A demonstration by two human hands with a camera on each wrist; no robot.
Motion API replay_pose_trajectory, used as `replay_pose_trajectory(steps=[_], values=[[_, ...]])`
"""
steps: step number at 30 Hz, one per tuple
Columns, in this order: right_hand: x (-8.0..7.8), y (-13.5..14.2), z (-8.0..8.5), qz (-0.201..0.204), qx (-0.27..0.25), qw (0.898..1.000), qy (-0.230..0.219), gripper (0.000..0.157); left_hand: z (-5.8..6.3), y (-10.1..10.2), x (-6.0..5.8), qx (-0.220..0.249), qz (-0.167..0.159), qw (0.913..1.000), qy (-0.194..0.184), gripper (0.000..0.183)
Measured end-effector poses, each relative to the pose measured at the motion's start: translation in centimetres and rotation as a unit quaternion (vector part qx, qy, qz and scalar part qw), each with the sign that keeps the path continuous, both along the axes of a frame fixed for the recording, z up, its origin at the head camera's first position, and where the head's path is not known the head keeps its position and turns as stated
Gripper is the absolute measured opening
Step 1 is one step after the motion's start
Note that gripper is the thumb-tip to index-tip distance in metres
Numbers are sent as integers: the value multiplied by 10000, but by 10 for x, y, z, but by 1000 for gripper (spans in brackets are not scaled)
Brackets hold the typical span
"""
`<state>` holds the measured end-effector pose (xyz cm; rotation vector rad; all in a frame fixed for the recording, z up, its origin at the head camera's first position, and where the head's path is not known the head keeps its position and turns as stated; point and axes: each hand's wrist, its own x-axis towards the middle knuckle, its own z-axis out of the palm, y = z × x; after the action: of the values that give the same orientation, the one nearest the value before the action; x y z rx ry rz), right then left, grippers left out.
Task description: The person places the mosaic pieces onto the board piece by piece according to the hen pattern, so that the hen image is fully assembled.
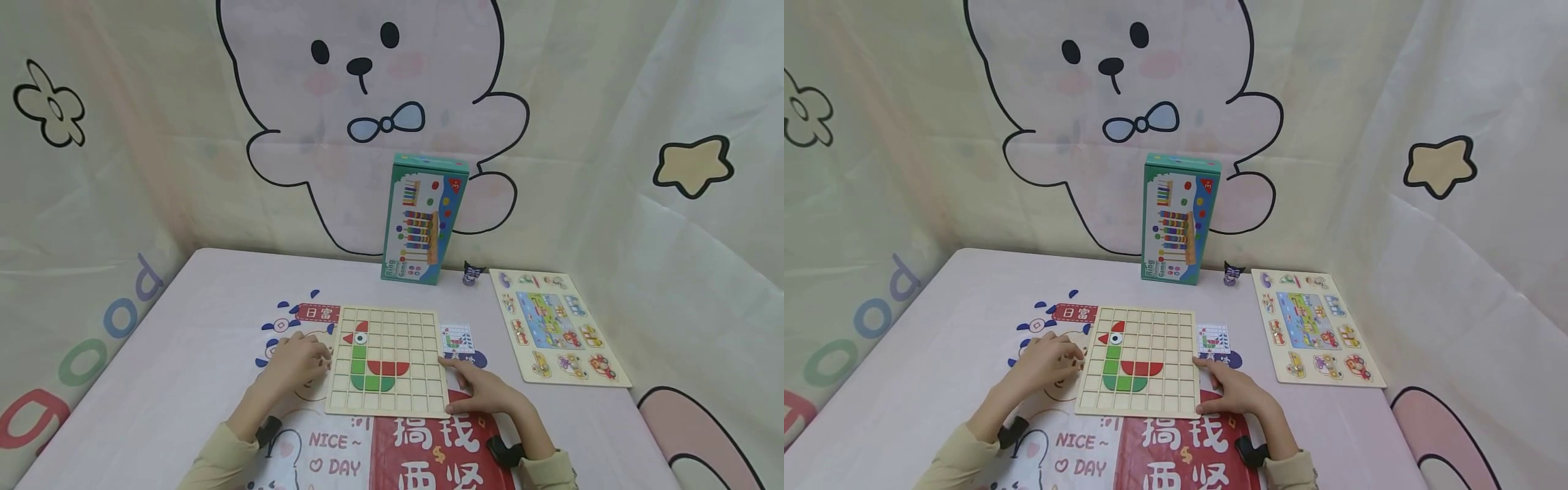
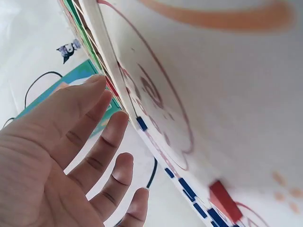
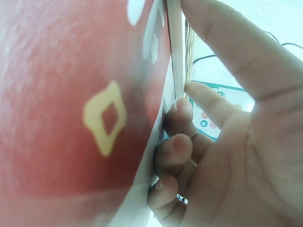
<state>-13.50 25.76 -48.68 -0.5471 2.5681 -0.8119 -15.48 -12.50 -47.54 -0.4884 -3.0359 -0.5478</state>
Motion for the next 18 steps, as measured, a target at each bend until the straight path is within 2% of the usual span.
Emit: replay_pose_trajectory(steps=[6, 11, 18], values=[[0, 0, -1, -76, 27, 10000, -51, 87, 1, -17, 8, -7, 101, 9999, 4, 11], [1, 0, -1, -74, 47, 10000, -16, 87, -1, -32, 13, -149, 151, 9996, 163, 14], [0, 1, -1, -56, -10, 10000, -37, 87, -5, -52, 19, -61, 265, 9995, 163, 18]])
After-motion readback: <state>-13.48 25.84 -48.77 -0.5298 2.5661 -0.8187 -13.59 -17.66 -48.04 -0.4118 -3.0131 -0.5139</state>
